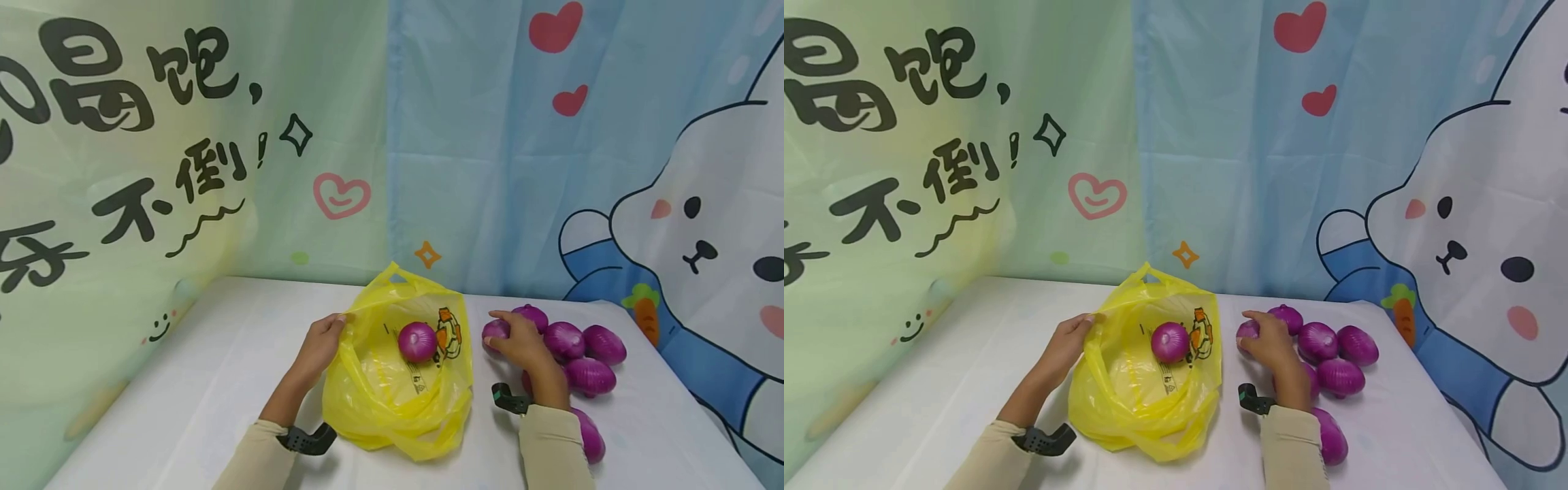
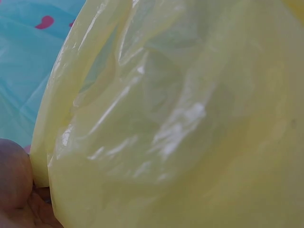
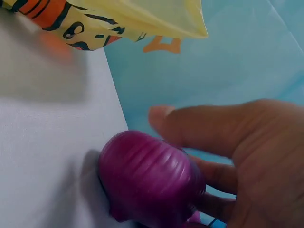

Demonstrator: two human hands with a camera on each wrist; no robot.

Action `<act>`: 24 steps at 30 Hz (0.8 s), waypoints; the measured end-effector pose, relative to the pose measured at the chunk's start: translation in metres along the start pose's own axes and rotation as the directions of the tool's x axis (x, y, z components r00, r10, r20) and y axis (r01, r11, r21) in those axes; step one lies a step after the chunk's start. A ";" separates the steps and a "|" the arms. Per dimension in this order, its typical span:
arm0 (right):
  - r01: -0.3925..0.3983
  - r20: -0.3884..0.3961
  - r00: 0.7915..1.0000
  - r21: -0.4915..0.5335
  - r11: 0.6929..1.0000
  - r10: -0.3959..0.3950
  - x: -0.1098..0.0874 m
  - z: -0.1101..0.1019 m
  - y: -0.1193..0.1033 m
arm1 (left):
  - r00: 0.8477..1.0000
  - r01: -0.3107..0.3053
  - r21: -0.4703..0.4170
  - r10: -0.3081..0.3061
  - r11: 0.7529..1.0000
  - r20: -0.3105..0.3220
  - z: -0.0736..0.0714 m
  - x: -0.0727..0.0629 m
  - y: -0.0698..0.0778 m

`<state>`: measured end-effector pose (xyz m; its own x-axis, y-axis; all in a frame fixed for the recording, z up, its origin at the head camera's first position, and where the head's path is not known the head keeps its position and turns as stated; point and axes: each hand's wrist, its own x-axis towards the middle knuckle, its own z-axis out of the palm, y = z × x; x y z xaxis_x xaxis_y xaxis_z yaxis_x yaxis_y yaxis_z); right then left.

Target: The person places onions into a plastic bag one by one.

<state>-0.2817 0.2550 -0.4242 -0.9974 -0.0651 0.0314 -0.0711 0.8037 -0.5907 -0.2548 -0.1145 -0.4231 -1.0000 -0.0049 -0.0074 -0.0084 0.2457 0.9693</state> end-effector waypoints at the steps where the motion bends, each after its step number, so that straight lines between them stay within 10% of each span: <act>1: 0.006 0.000 1.000 -0.018 1.000 -0.006 0.000 0.001 0.000 | 1.000 0.001 0.000 -0.001 1.000 -0.001 0.000 0.000 0.000; 24: 0.073 -0.026 0.997 0.042 0.996 -0.071 0.000 -0.001 -0.004 | 1.000 0.017 -0.020 -0.017 1.000 0.023 0.002 0.000 -0.001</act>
<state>-0.2816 0.2525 -0.4213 -0.9898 -0.1067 0.0948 -0.1426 0.7715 -0.6200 -0.2550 -0.1129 -0.4242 -0.9995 0.0136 -0.0292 -0.0254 0.2259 0.9738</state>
